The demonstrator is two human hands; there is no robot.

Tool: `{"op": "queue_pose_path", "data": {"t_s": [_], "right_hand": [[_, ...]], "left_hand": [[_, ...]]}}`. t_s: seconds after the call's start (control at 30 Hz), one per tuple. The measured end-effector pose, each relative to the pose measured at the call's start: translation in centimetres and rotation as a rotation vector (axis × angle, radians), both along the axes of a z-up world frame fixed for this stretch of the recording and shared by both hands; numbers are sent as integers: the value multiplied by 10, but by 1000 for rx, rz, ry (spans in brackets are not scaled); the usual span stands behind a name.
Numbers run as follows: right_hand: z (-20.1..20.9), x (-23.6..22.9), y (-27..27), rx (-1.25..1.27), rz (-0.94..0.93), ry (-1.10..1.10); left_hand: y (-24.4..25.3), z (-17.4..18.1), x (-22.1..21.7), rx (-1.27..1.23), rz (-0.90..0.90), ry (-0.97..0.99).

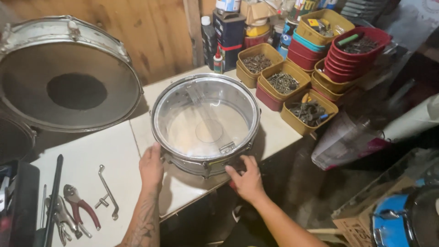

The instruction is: The person works on a snare drum placed on a low white table, using a screwdriver to tighten the tension rods and a drum key to adjust the hardware. They also use pliers to manipulate a small metal part on the drum's rim.

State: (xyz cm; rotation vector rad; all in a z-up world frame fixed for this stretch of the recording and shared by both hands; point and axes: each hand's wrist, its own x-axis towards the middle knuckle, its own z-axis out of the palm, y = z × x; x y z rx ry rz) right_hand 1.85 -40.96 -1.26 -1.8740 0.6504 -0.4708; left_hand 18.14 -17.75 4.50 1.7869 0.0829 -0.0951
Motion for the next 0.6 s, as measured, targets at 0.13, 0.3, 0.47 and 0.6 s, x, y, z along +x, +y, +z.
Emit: {"op": "queue_pose_path", "data": {"t_s": [0.13,0.3,0.47,0.6], "right_hand": [[-9,5,-4,-14,14,148],[-10,8,-5,8,30,226],[-38,9,-3,-175,-67,-35],[-38,8,-9,-103,-89,-33]], "left_hand": [[8,-22,6,39,23,-6],[6,-29,11,135,29,0],[1,-1,-10,-28,20,73],[1,2,-15,-106,16,113]]}}
